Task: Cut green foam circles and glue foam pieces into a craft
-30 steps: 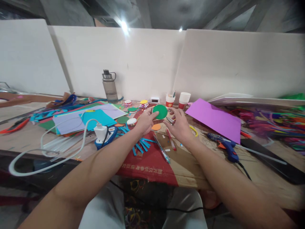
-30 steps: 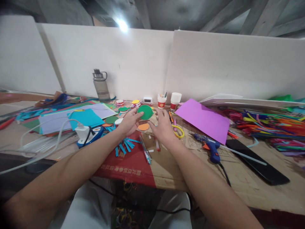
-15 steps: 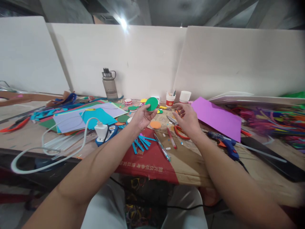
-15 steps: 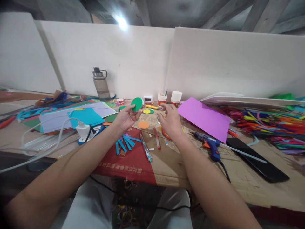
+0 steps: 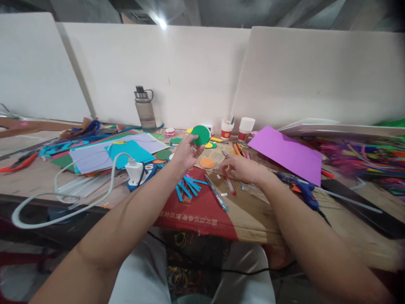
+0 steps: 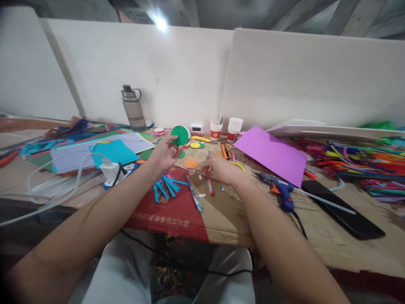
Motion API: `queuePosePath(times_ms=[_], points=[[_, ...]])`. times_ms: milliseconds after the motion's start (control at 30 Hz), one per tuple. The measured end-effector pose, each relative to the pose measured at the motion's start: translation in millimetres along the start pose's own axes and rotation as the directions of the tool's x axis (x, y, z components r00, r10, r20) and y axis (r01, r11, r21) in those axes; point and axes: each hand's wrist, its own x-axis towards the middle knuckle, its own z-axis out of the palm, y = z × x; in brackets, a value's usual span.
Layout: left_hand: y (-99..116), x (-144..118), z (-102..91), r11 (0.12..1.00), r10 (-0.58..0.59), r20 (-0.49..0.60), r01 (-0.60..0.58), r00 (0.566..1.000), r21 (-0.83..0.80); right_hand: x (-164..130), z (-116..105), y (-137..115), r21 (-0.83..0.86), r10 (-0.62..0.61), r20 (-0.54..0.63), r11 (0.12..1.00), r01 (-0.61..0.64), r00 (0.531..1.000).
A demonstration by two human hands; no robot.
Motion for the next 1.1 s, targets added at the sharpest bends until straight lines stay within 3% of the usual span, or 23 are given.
queuePosePath(times_ms=[133, 400, 500, 600, 667, 767, 800, 867, 967, 1033, 1100], points=[[-1.0, 2.2, -1.4, 1.000, 0.024, 0.019, -0.025, 1.000, 0.015, -1.2, 2.4, 0.7, -0.045, 0.005, 0.149, 0.999, 0.002, 0.989], [-2.3, 3.5, -1.7, 0.999, 0.011, 0.048, -0.010, 0.999, -0.033, 0.2, 2.0, 3.0, -0.036, -0.038, 0.137, 0.998, 0.043, 0.990], [-1.7, 3.7, -1.5, 0.999, 0.001, 0.074, 0.002, 0.997, -0.043, -0.7, 0.3, 0.9, -0.025, 0.029, 0.002, 0.999, -0.029, 1.000], [-1.2, 3.4, -0.7, 0.998, -0.032, 0.080, 0.035, 0.996, -0.046, -1.3, -4.0, -3.0, -0.027, 0.103, -0.194, 0.994, -0.110, 0.976], [-1.3, 2.3, 0.3, 0.997, -0.058, 0.075, 0.062, 0.995, -0.042, -0.8, -7.3, -6.3, 0.041, 0.145, -0.340, 0.989, -0.140, 0.929], [-2.3, -0.8, 2.3, 0.995, -0.092, 0.071, 0.094, 0.993, -0.026, 1.4, -10.2, -10.8, 0.270, 0.222, -0.555, 0.960, -0.079, 0.802], [-2.8, -2.0, 2.8, 0.994, -0.102, 0.073, 0.103, 0.992, -0.019, 2.3, -10.4, -11.9, 0.349, 0.247, -0.596, 0.937, -0.030, 0.764], [-3.9, -4.0, 3.6, 0.993, -0.117, 0.079, 0.117, 0.990, -0.004, 3.7, -9.7, -12.8, 0.469, 0.287, -0.617, 0.882, 0.049, 0.733], [-4.5, -4.2, 3.5, 0.994, -0.109, 0.092, 0.109, 0.990, 0.010, 4.5, -6.6, -10.0, 0.486, 0.314, -0.595, 0.873, 0.020, 0.740], [-3.2, -2.7, 2.6, 0.997, -0.071, 0.106, 0.072, 0.992, -0.004, 4.5, -2.3, -5.3, 0.347, 0.256, -0.595, 0.937, -0.044, 0.762], [-0.6, -0.8, 1.5, 0.999, -0.026, 0.119, 0.029, 0.993, -0.024, 4.9, 4.2, 0.3, 0.145, 0.149, -0.546, 0.986, -0.082, 0.824]])
